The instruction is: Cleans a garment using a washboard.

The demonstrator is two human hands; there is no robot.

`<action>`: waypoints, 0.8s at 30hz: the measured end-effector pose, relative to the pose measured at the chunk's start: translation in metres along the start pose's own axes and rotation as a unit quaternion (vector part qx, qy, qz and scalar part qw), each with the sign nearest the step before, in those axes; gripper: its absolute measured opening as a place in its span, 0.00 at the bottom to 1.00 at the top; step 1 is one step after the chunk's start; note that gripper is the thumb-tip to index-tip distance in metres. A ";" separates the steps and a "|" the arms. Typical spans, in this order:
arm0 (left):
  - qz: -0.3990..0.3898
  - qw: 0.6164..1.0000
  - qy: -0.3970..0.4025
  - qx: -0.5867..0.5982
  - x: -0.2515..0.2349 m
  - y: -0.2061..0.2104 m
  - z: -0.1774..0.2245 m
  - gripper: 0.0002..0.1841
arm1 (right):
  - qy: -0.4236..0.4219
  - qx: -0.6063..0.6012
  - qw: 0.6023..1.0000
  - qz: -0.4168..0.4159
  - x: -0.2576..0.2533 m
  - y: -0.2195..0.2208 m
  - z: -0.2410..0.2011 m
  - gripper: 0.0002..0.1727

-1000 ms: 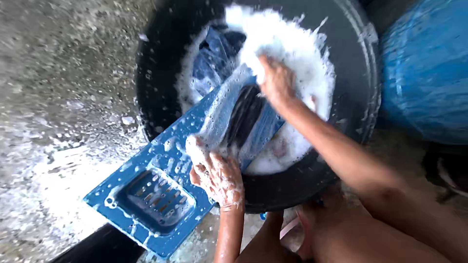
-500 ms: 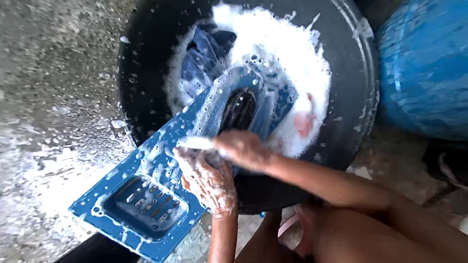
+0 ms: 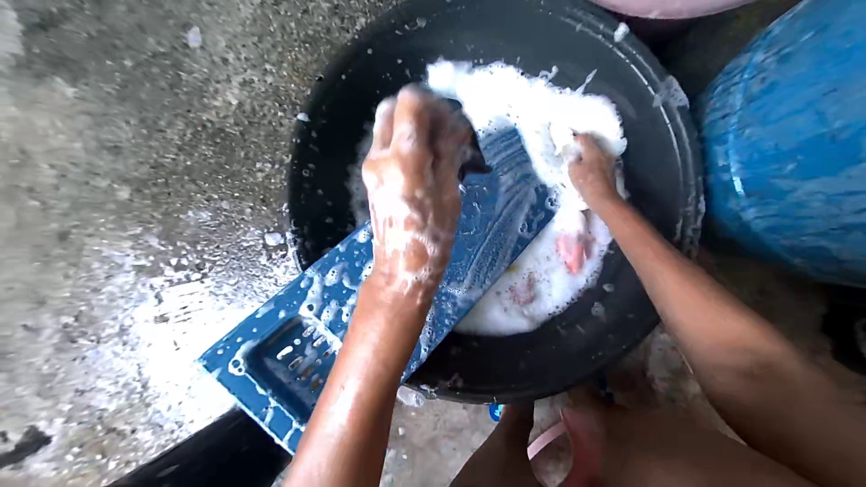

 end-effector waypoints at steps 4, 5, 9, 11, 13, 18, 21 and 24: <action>-0.035 0.994 0.107 -0.005 0.014 0.012 0.017 0.09 | 0.004 -0.205 0.978 0.032 0.004 -0.022 -0.030 0.26; -0.056 0.994 0.094 -0.027 0.035 0.029 0.007 0.12 | -0.013 -0.229 0.973 0.035 0.014 -0.024 -0.047 0.26; -0.064 0.994 -0.042 -0.081 0.134 0.075 -0.046 0.15 | -0.193 -0.157 0.969 -0.016 0.117 0.023 -0.126 0.25; -0.012 0.991 -0.099 -0.084 0.162 0.073 -0.056 0.13 | -0.366 -0.068 0.927 -0.042 0.187 0.072 -0.139 0.20; 0.003 0.988 -0.129 -0.084 0.177 0.071 -0.059 0.12 | -0.430 0.009 0.901 -0.057 0.193 0.098 -0.117 0.21; 0.019 0.986 -0.143 -0.083 0.176 0.072 -0.058 0.14 | -0.157 0.115 0.980 -0.031 0.054 0.044 -0.098 0.25; 0.032 0.986 -0.143 -0.077 0.178 0.073 -0.058 0.15 | -0.295 0.050 0.954 -0.018 0.142 0.063 -0.142 0.22; 0.039 0.986 -0.142 -0.075 0.180 0.074 -0.061 0.15 | -0.398 0.041 0.915 -0.055 0.176 0.105 -0.127 0.18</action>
Point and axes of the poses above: each hand's wrist, its own x-axis away from the middle knuckle, its own y-axis out of the palm, z = x × y, the point moved 7 cm from there along -x, towards the middle knuckle, and after that the axes turned 11 degrees about -x, right-handed, at the moved point
